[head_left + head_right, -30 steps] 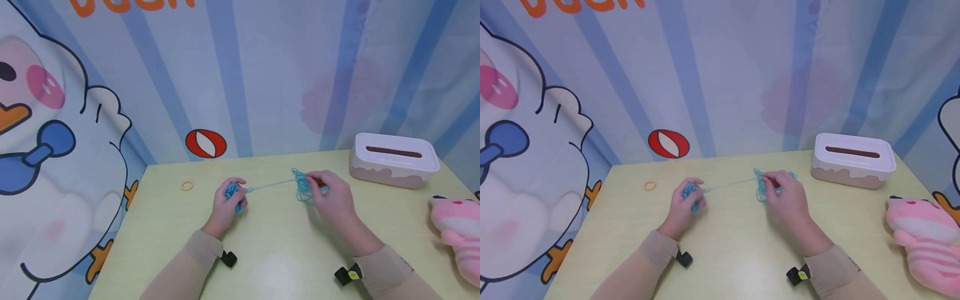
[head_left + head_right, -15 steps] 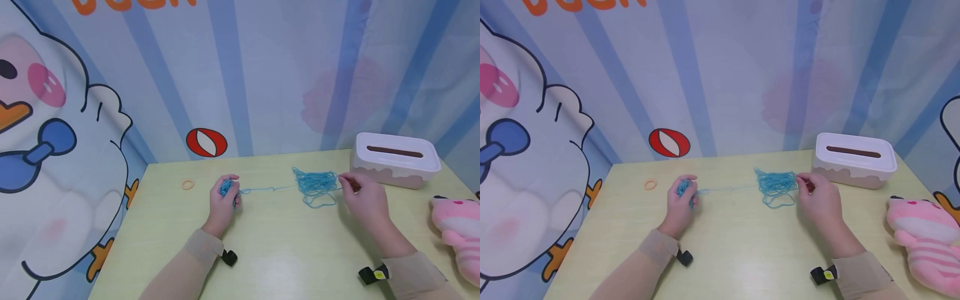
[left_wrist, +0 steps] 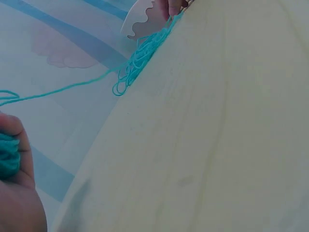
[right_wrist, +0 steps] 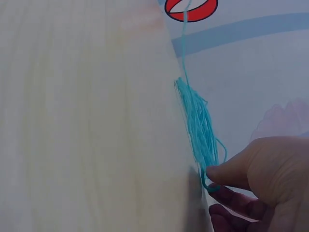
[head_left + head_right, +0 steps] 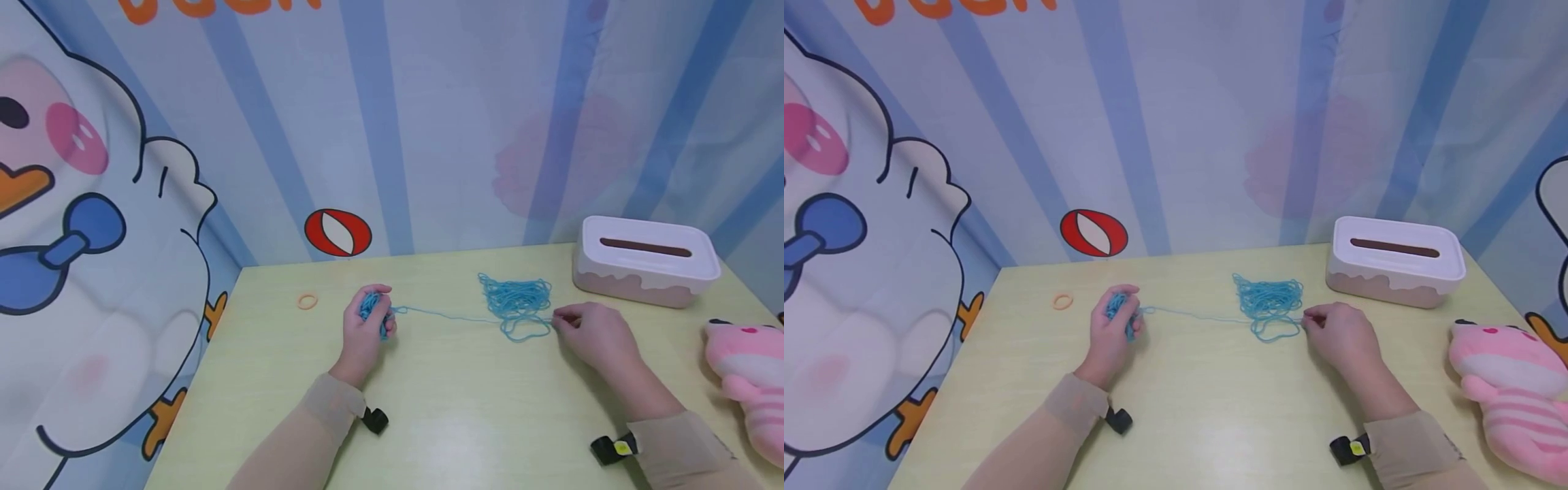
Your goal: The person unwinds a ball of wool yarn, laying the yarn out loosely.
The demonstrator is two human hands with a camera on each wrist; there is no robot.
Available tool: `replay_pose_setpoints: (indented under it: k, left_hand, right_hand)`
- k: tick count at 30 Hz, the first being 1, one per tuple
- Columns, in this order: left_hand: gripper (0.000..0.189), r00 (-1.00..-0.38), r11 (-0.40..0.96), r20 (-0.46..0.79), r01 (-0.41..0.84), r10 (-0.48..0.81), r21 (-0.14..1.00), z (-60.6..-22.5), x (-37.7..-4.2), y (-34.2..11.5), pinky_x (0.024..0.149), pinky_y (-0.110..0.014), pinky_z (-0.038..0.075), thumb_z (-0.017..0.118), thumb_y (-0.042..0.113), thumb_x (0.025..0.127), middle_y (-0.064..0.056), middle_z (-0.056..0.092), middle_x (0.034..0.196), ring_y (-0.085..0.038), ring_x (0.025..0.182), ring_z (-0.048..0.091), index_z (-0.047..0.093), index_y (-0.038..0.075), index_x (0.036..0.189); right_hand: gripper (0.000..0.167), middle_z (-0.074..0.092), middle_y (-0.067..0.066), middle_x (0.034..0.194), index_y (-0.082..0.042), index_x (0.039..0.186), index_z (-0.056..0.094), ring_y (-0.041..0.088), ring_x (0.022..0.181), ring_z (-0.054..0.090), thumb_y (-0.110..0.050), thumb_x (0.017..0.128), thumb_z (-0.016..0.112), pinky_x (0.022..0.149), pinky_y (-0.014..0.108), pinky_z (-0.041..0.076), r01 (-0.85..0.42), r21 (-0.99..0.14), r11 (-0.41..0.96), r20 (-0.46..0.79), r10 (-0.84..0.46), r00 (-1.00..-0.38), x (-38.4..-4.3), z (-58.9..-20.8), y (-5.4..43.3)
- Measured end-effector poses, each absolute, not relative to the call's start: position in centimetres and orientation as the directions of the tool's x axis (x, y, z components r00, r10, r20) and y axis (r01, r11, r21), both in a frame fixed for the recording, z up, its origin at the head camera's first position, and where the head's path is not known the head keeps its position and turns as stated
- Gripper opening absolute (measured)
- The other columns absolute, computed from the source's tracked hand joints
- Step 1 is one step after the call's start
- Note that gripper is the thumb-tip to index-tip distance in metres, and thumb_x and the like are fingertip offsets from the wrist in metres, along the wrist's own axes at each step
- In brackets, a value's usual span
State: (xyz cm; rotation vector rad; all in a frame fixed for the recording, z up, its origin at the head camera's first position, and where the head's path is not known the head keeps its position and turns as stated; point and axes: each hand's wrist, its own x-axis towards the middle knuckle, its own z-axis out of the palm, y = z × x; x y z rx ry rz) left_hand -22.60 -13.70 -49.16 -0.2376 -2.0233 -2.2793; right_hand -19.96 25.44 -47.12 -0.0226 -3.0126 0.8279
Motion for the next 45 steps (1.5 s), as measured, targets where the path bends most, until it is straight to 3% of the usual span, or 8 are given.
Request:
replay_pose_setpoints:
  k: [4,9,13,18,22,29,40,45]
  left_hand:
    - [0.018,-0.984,-0.116,0.170,0.162,0.061,0.980,-49.3,-22.7,-13.7,0.064,-0.022,0.054,0.059,0.023,0.115,-0.003,0.058,0.090,-0.016,0.069,0.055,0.065,0.014,0.129]
    - [0.018,-0.982,-0.118,0.170,0.160,0.082,0.980,-49.4,-22.8,-13.8,0.064,-0.022,0.054,0.059,0.024,0.115,-0.003,0.059,0.092,-0.016,0.069,0.056,0.065,0.015,0.129]
    - [0.018,-0.978,-0.122,0.183,0.171,0.095,0.978,-49.5,-22.9,-13.9,0.063,-0.022,0.053,0.059,0.022,0.115,-0.004,0.059,0.092,-0.015,0.069,0.055,0.065,0.012,0.129]
    - [0.018,-0.974,-0.126,0.192,0.178,0.116,0.976,-49.4,-22.8,-14.0,0.064,-0.022,0.054,0.060,0.020,0.114,-0.002,0.059,0.092,-0.015,0.070,0.056,0.064,0.011,0.129]
    - [0.019,-0.970,-0.123,0.201,0.185,0.138,0.975,-49.4,-22.6,-13.9,0.065,-0.022,0.055,0.060,0.020,0.114,-0.002,0.060,0.091,-0.015,0.069,0.056,0.064,0.010,0.130]
    - [0.028,-0.972,-0.096,0.190,0.178,0.138,0.979,-49.3,-22.6,-13.5,0.065,-0.021,0.055,0.061,0.022,0.114,-0.004,0.061,0.090,-0.015,0.069,0.057,0.061,0.004,0.135]
    - [0.023,-0.971,-0.102,0.214,0.203,0.105,0.974,-49.5,-22.9,-13.7,0.061,-0.022,0.051,0.061,0.018,0.114,-0.002,0.059,0.086,-0.015,0.066,0.055,0.063,0.002,0.130]
    - [0.034,-0.970,-0.089,0.206,0.196,0.127,0.977,-49.4,-22.8,-13.8,0.065,-0.021,0.055,0.061,0.022,0.114,-0.002,0.061,0.084,-0.016,0.069,0.058,0.064,-0.005,0.133]
  right_hand:
    - [0.039,0.069,0.033,0.136,-0.002,0.135,0.075,0.046,0.106,0.066,-0.012,0.100,0.061,0.088,0.059,0.055,-0.042,-0.549,0.835,0.082,0.004,-0.997,-19.9,-47.0,24.6]
    - [0.037,0.066,0.031,0.138,-0.001,0.129,0.076,0.053,0.128,0.058,-0.008,0.097,0.058,0.104,0.070,0.047,-0.180,-0.652,0.737,0.292,0.025,-0.956,-19.6,-46.6,22.3]
    - [0.032,0.073,0.026,0.135,-0.001,0.130,0.076,0.051,0.130,0.066,-0.010,0.101,0.065,0.109,0.068,0.052,-0.376,-0.626,0.684,0.457,-0.070,-0.887,-19.8,-46.9,18.4]
    - [0.042,0.072,0.014,0.147,-0.007,0.150,0.066,0.041,0.140,0.067,-0.020,0.110,0.068,0.115,0.061,0.055,-0.482,-0.604,0.635,0.394,-0.287,-0.873,-20.2,-47.0,12.3]
    - [0.049,0.075,0.009,0.144,-0.007,0.156,0.060,0.035,0.139,0.069,-0.025,0.111,0.067,0.115,0.056,0.056,-0.466,-0.622,0.629,0.299,-0.360,-0.884,-20.8,-47.1,8.5]
    - [0.023,0.083,0.007,0.114,-0.010,0.126,0.082,0.023,0.098,0.078,-0.021,0.108,0.071,0.086,0.044,0.065,-0.415,-0.619,0.667,0.309,-0.279,-0.909,-21.1,-46.8,7.1]
    - [0.020,0.085,0.007,0.106,-0.009,0.122,0.083,0.026,0.094,0.079,-0.017,0.108,0.071,0.071,0.034,0.059,-0.368,-0.651,0.664,0.397,-0.116,-0.910,-20.2,-45.2,12.6]
    - [0.019,0.086,0.009,0.102,-0.007,0.120,0.083,0.027,0.091,0.080,-0.015,0.106,0.073,0.075,0.035,0.063,-0.348,-0.669,0.656,0.431,-0.038,-0.901,-19.9,-44.8,15.4]
